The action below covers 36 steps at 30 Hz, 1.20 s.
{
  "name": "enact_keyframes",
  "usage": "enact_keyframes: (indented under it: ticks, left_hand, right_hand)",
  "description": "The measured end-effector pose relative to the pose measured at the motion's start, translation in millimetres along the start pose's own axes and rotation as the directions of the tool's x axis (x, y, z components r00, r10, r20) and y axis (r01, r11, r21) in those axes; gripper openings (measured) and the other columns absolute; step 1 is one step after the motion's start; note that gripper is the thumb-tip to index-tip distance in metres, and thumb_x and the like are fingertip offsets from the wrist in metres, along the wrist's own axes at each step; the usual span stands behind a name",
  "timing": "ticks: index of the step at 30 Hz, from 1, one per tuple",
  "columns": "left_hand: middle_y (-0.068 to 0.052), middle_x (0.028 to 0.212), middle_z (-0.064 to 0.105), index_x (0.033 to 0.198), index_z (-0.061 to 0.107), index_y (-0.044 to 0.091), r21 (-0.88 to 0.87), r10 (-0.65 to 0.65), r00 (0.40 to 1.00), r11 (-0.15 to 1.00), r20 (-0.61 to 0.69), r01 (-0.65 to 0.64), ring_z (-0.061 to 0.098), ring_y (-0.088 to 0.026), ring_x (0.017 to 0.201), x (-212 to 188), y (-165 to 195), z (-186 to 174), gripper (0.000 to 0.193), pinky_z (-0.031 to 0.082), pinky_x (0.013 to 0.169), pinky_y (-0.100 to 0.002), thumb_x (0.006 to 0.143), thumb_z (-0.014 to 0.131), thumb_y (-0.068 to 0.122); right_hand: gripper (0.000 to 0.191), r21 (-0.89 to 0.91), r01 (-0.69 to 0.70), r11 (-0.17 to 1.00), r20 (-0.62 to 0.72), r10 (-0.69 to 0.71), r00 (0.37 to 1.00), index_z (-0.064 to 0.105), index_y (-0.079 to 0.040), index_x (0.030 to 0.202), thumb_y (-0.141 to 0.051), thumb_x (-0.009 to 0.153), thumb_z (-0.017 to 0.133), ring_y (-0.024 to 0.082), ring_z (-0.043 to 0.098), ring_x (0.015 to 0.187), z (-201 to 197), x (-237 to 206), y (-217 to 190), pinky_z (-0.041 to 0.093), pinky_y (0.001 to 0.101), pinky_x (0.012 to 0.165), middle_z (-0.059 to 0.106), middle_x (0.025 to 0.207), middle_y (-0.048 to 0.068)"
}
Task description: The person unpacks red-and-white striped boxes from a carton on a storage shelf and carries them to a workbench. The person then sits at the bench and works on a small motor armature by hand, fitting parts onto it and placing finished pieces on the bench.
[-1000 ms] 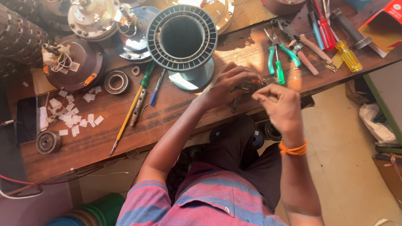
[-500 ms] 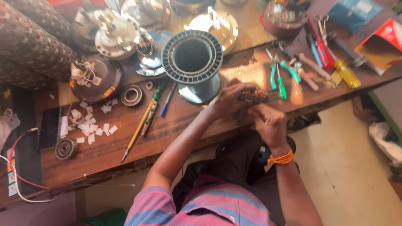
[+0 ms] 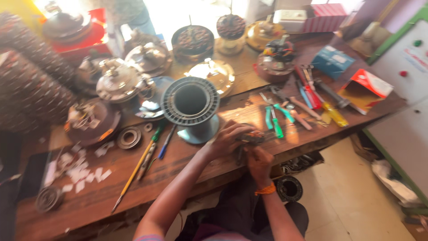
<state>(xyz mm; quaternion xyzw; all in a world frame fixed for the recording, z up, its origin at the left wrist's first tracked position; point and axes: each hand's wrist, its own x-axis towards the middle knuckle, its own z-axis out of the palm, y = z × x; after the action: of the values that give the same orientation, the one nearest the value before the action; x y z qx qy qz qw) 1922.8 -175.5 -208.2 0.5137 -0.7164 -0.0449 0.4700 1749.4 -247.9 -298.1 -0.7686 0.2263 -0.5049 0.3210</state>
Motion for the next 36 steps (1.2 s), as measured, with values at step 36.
enact_keyframes:
  ticks: [36]
  left_hand:
    - [-0.01,0.107,0.068,0.116,0.068,0.006,-0.121,-0.288,0.9,0.957,-0.328,0.262,0.067,-0.025,0.098,-39,-46,14,0.062,0.052,0.09,-0.037,0.107,0.04,0.06]
  right_hand:
    - [0.009,0.159,-0.122,0.98,0.162,0.096,0.982,0.075,-0.004,0.095,-0.001,0.086,0.073,0.006,0.053,0.05,-17,4,1,0.04,0.0272,0.046,0.068,0.066,0.005]
